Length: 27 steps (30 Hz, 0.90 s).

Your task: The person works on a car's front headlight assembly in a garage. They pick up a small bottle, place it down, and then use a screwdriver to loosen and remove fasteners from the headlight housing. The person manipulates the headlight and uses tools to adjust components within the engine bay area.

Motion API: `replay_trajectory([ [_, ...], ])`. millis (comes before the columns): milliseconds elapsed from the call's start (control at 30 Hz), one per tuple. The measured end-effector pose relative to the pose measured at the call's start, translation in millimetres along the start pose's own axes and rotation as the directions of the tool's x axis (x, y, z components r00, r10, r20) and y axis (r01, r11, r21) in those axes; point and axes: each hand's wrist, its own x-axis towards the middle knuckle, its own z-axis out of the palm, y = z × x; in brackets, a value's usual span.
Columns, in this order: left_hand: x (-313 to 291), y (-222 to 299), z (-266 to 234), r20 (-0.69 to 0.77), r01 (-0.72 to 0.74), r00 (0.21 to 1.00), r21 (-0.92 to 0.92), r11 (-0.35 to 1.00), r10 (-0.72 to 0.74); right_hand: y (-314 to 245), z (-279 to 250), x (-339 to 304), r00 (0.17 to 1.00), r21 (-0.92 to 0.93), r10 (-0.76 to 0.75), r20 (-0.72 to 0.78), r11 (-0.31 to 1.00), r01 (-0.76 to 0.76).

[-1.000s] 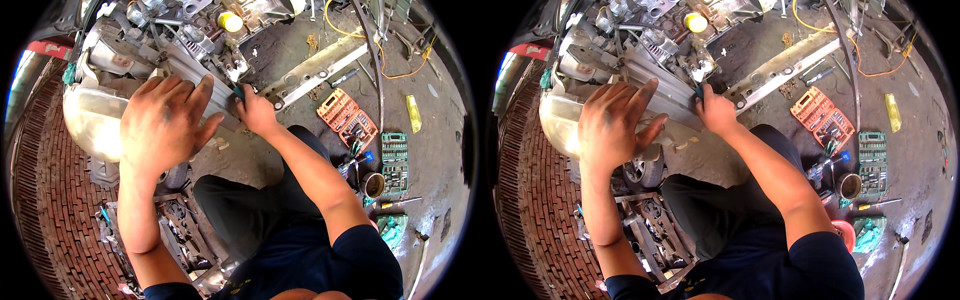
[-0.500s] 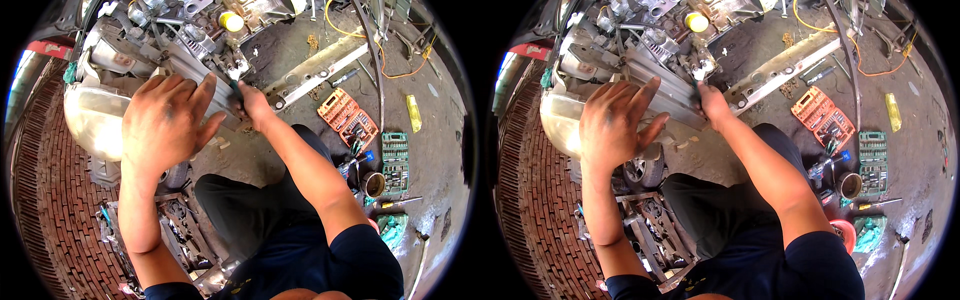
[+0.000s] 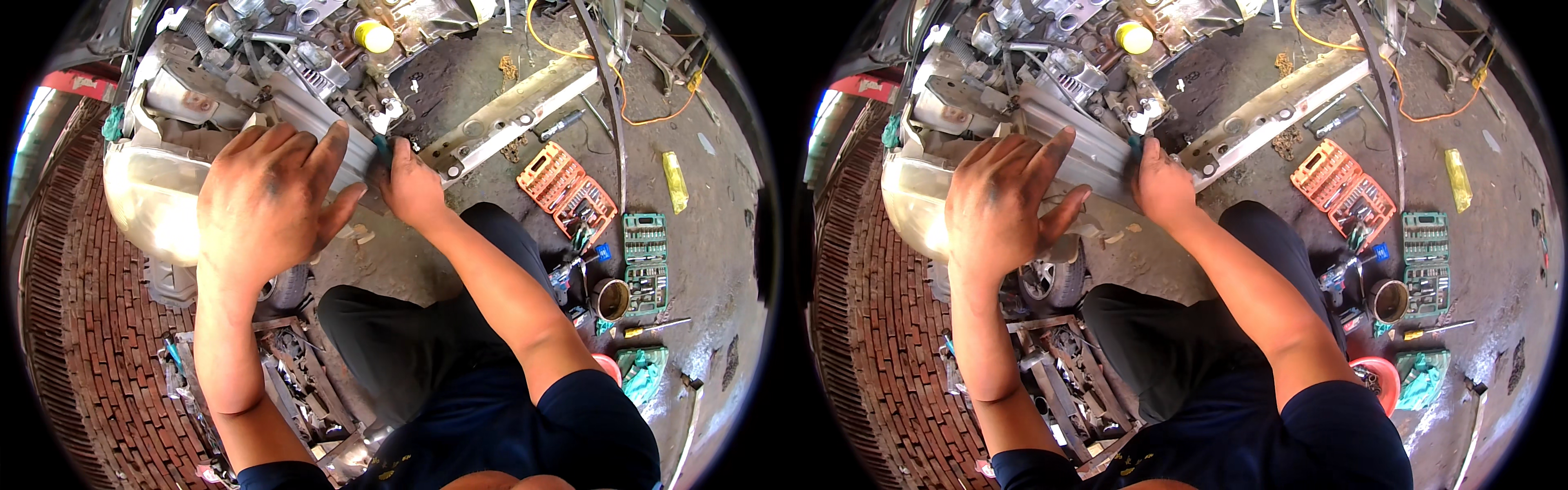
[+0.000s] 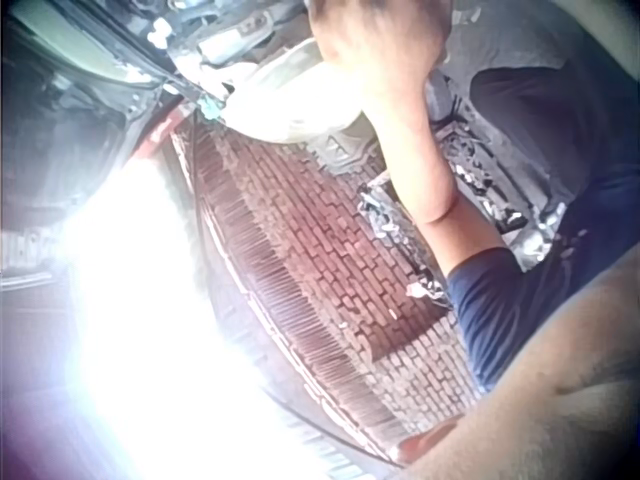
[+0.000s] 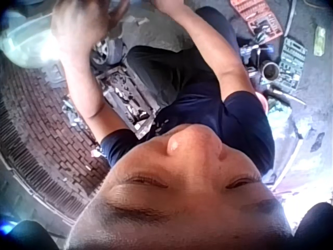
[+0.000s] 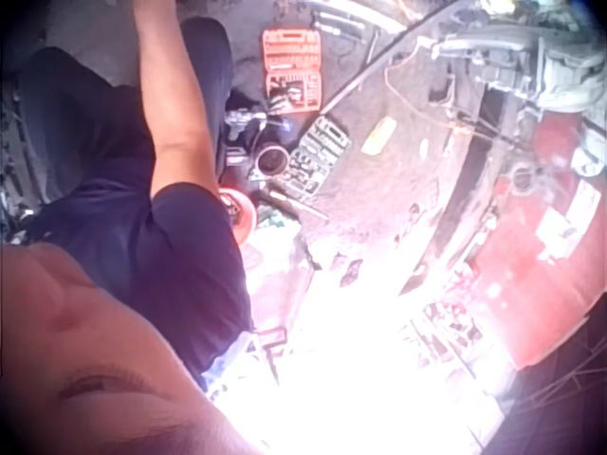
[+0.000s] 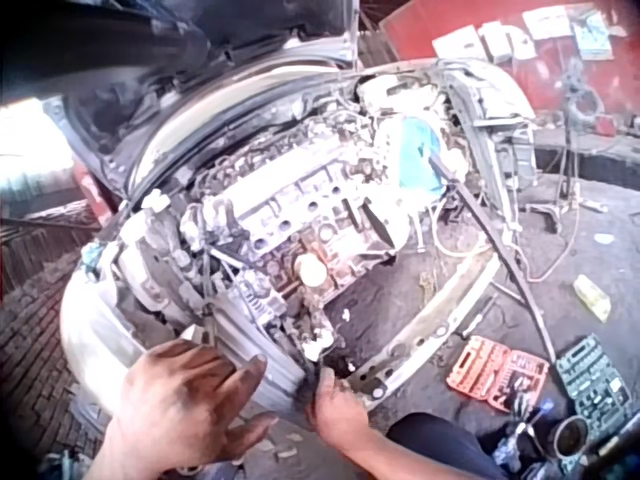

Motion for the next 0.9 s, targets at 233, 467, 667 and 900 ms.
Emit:
replay_trajectory([
  [233, 2.3, 1.1, -1.0, -0.015, -0.003, 1.000, -0.024, 1.000, 0.003, 15.6, -7.2, 20.8, 0.754, 0.665, 0.338, 0.564, 0.355, -0.657],
  [467, 2.1, 1.6, 0.1, -0.008, 0.005, 1.000, -0.015, 1.000, -0.005, 3.1, -5.6, 9.0, 0.997, 0.077, -0.023, -0.072, 0.997, 0.029],
  [667, 2.8, 3.2, -1.5, -0.012, -0.001, 1.000, -0.002, 1.000, 0.001, 10.2, -6.6, 22.3, 0.883, 0.583, 0.360, 0.301, 0.663, -0.469],
  [900, 4.9, 1.2, -0.2, -0.027, -0.011, 1.000, -0.019, 1.000, 0.010, 23.1, 17.4, 10.5, 0.987, 0.114, 0.085, -0.140, 0.991, -0.069],
])
